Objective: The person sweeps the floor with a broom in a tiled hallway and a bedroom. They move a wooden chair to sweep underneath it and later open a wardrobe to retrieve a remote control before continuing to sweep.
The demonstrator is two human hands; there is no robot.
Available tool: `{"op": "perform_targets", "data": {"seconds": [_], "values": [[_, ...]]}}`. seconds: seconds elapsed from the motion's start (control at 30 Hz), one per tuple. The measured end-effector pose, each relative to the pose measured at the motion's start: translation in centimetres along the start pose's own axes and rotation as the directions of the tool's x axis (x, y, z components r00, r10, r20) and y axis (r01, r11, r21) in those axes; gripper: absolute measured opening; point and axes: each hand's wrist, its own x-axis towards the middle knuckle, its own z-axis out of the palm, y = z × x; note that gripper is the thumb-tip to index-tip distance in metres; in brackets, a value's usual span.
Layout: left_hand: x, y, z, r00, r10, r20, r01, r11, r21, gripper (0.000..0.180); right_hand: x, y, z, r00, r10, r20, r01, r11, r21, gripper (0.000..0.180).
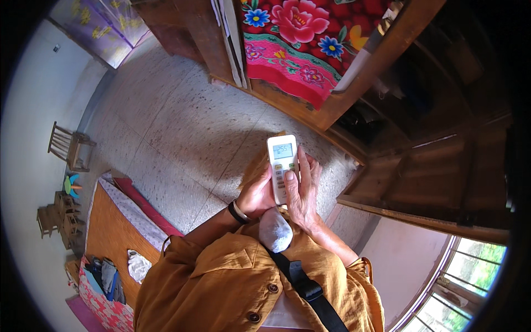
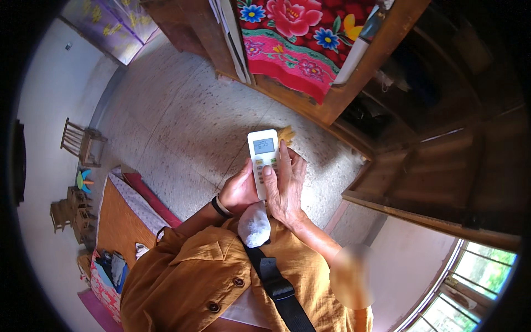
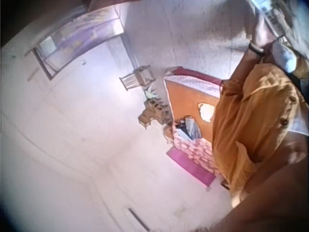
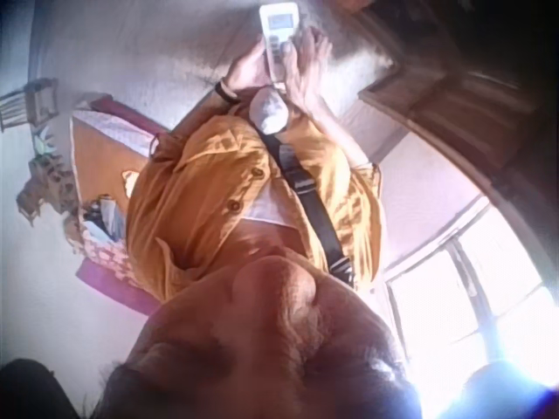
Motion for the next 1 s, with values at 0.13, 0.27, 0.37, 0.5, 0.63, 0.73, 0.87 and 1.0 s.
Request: {"op": "perform_targets", "data": {"seconds": [0.13,0.27,0.37,0.5,0.63,0.73,0.87,1.0], "values": [[-0.2,0.5,1.6,0.994,0.112,-0.013,-0.111,0.993,0.033,0.049,-0.3,-1.8,-1.1,0.991,-0.089,-0.097,0.104,0.981,0.163,0.048],[-0.3,0.5,2.0,0.987,0.159,-0.015,-0.158,0.986,0.044,0.05,-1.2,-2.5,-3.4,0.916,-0.4,-0.036,0.334,0.708,0.622,0.024],[-0.1,0.1,1.0,0.993,0.082,-0.079,-0.087,0.994,-0.064,0.054,0.5,-4.0,-3.6,0.718,-0.615,0.326,0.263,0.674,0.691,0.02],[0.0,0.1,0.6,0.99,0.091,-0.112,-0.1,0.992,-0.081,0.055,-0.1,-3.5,-2.4,0.654,-0.635,0.412,0.068,0.592,0.803,0.031],[-0.1,0.4,1.3,0.982,0.136,-0.128,-0.142,0.989,-0.038,0.054,-0.1,-3.3,-2.5,0.649,-0.628,0.43,0.055,0.602,0.796,0.031],[-0.3,0.9,1.6,0.971,0.206,-0.117,-0.204,0.979,0.029,0.052,-0.1,-3.2,-2.4,0.641,-0.652,0.404,0.082,0.582,0.809,0.026],[-1.2,3.5,3.0,0.937,0.339,-0.089,-0.322,0.932,0.166,0.048,0.2,-3.9,-2.7,0.649,-0.654,0.387,0.136,0.601,0.788,0.025],[-4.0,6.6,2.4,0.855,0.505,-0.118,-0.472,0.852,0.224,0.046,0.0,-3.9,-1.7,0.685,-0.633,0.361,0.159,0.613,0.774,0.022]]}}
